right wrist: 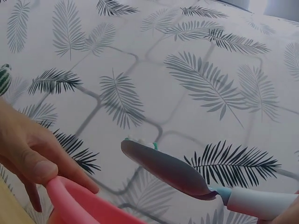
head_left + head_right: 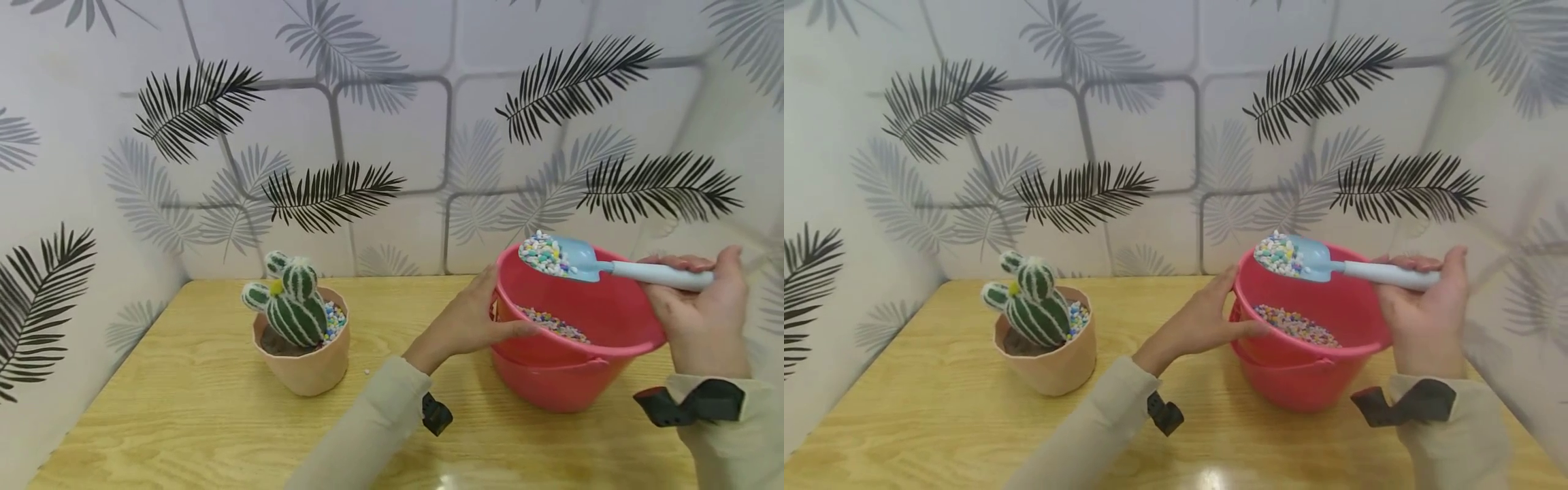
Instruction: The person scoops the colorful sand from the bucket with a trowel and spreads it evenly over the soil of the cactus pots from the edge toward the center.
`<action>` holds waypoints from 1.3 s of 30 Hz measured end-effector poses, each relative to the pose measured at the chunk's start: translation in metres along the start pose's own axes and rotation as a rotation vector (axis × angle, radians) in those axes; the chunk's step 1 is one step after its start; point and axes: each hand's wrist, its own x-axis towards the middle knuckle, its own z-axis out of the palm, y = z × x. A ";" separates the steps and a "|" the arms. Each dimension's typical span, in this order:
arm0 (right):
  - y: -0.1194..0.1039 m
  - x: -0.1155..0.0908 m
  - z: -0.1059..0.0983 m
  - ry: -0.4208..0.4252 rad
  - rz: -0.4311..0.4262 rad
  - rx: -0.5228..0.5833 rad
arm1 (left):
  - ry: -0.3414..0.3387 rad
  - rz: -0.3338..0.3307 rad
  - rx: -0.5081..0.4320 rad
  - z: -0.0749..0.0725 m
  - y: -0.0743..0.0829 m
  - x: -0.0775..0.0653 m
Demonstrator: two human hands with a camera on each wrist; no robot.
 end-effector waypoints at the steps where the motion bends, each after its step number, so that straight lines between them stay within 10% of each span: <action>1: 0.002 0.000 0.000 -0.007 -0.005 -0.006 | 0.002 0.008 -0.001 -0.001 -0.001 -0.001; 14: 0.018 0.000 -0.007 -0.044 0.006 0.033 | -0.019 -0.128 0.021 -0.014 -0.008 -0.011; 39: 0.069 0.004 -0.011 0.032 0.022 -0.045 | 0.095 -0.160 0.072 -0.058 -0.021 -0.049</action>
